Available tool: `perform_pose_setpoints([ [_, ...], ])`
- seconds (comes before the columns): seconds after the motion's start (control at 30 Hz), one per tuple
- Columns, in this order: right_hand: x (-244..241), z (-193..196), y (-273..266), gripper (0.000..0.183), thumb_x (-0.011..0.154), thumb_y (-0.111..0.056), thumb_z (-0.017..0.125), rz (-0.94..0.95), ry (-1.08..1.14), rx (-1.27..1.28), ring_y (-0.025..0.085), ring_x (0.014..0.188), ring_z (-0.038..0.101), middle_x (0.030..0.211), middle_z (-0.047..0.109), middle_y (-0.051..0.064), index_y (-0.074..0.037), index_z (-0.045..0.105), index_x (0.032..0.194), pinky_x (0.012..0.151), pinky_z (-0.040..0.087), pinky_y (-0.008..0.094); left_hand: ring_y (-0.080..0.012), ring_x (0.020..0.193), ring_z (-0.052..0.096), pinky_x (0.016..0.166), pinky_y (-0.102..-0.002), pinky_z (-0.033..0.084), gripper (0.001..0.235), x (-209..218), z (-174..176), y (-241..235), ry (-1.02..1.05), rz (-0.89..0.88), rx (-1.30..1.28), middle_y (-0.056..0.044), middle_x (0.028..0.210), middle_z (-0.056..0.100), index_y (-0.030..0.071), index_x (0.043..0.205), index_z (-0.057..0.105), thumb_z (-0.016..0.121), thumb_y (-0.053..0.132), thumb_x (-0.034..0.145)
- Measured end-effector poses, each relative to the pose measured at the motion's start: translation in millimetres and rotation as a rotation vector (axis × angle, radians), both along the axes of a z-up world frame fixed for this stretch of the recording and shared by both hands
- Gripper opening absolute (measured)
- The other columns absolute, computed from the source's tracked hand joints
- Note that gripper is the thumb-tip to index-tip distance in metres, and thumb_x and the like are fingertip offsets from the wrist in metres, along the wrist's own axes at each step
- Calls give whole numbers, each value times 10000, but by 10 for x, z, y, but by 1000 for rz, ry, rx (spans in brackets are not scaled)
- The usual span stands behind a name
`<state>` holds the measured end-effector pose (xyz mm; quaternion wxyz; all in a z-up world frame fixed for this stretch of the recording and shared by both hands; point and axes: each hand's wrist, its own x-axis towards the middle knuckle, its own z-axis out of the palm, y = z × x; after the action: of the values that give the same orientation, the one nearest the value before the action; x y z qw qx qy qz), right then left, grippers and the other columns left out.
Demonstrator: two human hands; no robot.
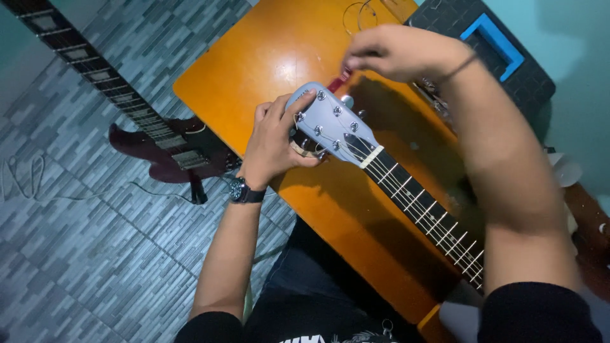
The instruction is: The person uses a red string winder to loosen and remove a guitar string from the headstock of a grey acoustic guitar. They then pull the string out from the bridge and wind the removed string into a coil in their hands.
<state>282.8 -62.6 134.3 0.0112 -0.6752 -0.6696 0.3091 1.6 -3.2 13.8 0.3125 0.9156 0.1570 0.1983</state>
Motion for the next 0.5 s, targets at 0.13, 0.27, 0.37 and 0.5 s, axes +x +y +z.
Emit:
perform_pose_setpoints([
  [0.13, -37, -366, 296, 240, 1084, -183, 532, 10, 203, 211, 241, 1085, 650, 1162, 728, 84, -76, 741, 1137, 949, 471, 403, -326, 1207, 502, 1052, -456, 335, 1198, 5, 26, -4, -10, -4, 7, -151, 1435, 523, 257, 1592, 300, 942, 561, 628],
  [0.27, -219, -271, 192, 281, 1073, -180, 459, -171, 138, -159, 211, 1101, 663, 1220, 708, 41, -156, 674, 1252, 967, 513, 403, -329, 1188, 487, 1044, -465, 351, 1181, 1, 7, 6, 3, 10, -1, -147, 1430, 520, 261, 1586, 311, 938, 545, 626],
  [0.37, -99, -209, 33, 319, 1028, -287, 511, -62, 35, -252, 229, 1149, 616, 1254, 669, 56, -156, 654, 1282, 998, 484, 432, -320, 1184, 483, 1040, -455, 347, 1179, -7, 11, 20, 7, 7, -7, -147, 1426, 519, 256, 1589, 311, 939, 541, 633],
  [0.5, 63, -156, -76, 320, 986, -350, 610, 55, -5, -63, 263, 1129, 569, 1168, 664, 83, -149, 686, 1224, 949, 448, 464, -344, 1174, 450, 1023, -469, 374, 1174, -10, -3, 8, 7, 3, -43, -142, 1447, 507, 290, 1589, 305, 925, 616, 646],
])
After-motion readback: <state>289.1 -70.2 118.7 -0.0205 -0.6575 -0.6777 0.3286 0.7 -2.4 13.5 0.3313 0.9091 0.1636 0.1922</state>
